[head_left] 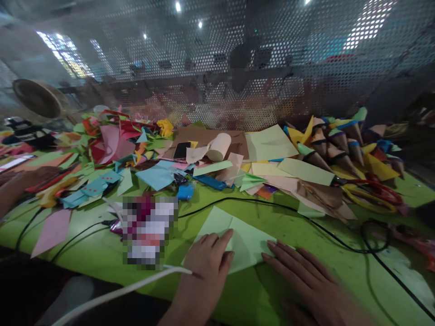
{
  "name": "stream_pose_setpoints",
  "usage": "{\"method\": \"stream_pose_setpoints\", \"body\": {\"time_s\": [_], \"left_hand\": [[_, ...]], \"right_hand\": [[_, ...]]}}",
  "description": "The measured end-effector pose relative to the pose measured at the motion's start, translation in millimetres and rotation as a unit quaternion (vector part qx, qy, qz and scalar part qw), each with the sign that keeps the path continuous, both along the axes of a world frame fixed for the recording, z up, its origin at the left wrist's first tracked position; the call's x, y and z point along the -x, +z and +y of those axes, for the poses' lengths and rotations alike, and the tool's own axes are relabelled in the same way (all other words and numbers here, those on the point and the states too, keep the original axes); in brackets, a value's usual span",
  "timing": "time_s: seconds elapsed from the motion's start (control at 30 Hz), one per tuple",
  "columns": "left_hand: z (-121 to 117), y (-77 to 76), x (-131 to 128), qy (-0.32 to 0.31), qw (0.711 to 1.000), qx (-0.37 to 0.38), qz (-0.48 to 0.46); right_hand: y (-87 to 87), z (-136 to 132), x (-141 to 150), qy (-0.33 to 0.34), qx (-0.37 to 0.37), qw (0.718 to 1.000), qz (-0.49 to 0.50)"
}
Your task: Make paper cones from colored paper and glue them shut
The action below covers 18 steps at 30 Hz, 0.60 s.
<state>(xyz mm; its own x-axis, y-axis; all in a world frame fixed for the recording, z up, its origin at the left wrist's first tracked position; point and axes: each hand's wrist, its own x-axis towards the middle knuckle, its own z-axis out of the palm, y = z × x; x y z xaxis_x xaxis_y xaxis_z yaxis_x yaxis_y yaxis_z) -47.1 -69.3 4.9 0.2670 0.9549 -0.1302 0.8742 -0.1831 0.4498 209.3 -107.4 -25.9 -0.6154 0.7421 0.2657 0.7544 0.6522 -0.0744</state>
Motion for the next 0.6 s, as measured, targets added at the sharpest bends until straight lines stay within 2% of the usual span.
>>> {"method": "stream_pose_setpoints", "body": {"time_s": [0.4,0.6], "left_hand": [[4.5,1.9,-0.2,-0.032,0.998,-0.007,0.046],[6.5,2.6,-0.4,-0.040,0.998,0.011,0.056]], "right_hand": [[3.1,0.1,0.7,0.007,0.003,1.000,0.001],[-1.6,1.9,0.7,0.004,0.008,1.000,0.018]]}}
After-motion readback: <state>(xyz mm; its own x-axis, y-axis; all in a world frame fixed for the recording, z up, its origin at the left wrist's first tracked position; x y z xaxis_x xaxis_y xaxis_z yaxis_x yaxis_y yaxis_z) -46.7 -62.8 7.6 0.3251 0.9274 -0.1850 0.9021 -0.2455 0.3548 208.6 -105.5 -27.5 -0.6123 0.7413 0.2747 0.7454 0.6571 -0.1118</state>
